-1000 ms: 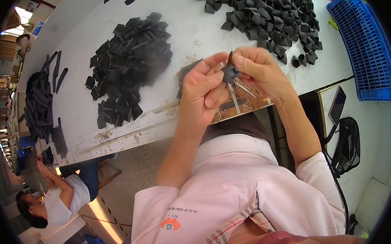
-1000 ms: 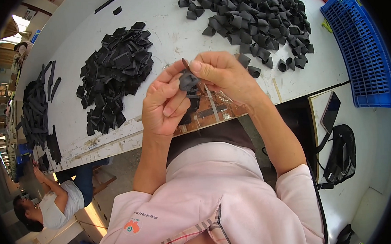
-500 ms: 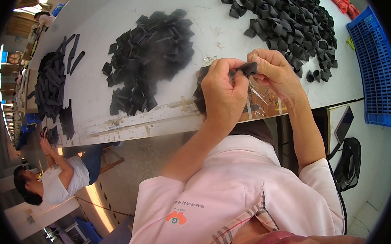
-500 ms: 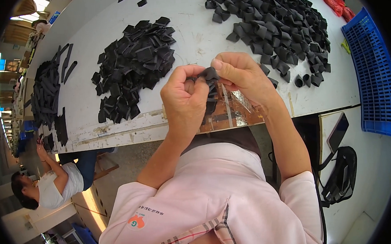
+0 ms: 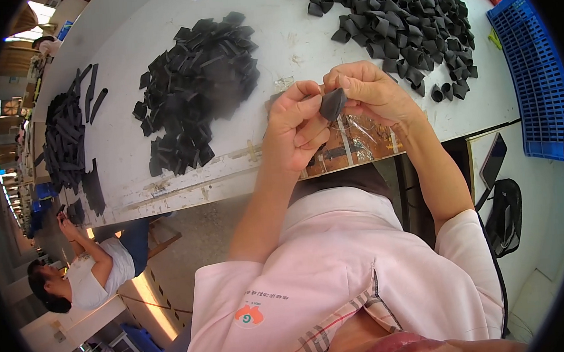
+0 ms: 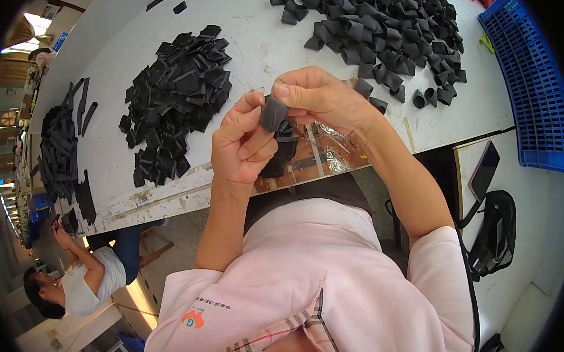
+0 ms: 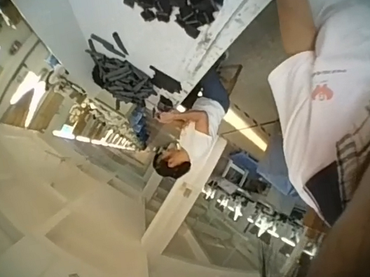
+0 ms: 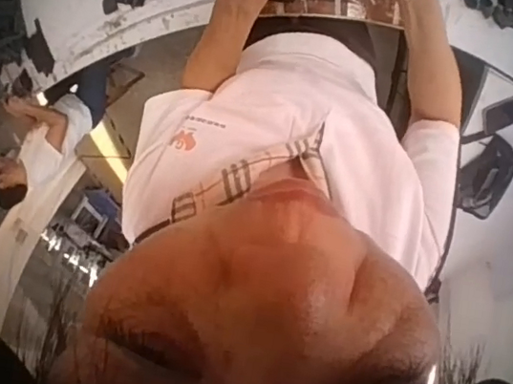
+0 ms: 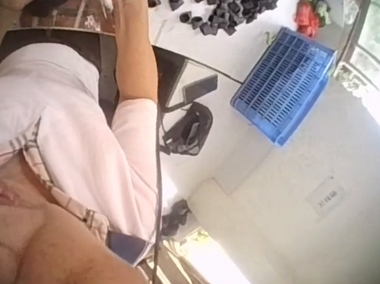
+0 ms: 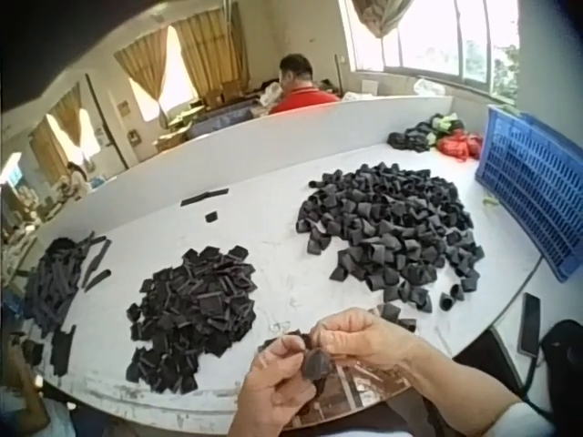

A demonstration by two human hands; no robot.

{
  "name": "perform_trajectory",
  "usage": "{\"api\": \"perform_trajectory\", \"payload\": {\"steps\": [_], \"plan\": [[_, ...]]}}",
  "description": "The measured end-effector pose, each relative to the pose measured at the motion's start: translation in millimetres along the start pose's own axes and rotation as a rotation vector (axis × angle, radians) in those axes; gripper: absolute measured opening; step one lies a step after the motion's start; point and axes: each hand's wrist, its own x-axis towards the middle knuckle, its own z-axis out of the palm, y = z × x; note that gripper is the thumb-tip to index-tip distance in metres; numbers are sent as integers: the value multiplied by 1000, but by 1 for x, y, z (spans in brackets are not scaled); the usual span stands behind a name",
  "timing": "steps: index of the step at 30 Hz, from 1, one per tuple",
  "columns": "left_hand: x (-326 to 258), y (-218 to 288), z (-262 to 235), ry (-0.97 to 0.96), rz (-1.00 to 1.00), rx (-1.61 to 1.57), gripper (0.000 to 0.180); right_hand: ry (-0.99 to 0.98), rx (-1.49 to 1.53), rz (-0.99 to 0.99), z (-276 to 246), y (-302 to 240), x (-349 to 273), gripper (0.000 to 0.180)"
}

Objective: The recorder is seen manually manipulating and assembling small black flexible components at a workbench in a factory setting.

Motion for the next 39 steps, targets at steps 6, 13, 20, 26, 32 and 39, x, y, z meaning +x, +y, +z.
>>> {"api": "perform_trajectory", "payload": {"steps": [6, 13, 20, 26, 32, 39], "plan": [[0, -10, 30, 221, 497, 833, 28, 284, -670, -172, 3, 4, -11, 35], [6, 4, 37, -50, 834, 1417, 11, 497, -976, -703, 29, 2, -36, 35], [-6, -5, 31, 177, 680, 542, 11, 590, -1174, -774, 47, -6, -29, 19], [-14, -10, 24, 172, 659, 632, 11, 560, -1104, -823, 35, 10, -27, 12], [-11, -9, 32, 201, 613, 799, 14, 573, -1117, -835, 31, 14, -26, 12], [20, 16, -22, 262, 485, 1171, 19, 463, -428, -435, 9, -33, -27, 14]]}}
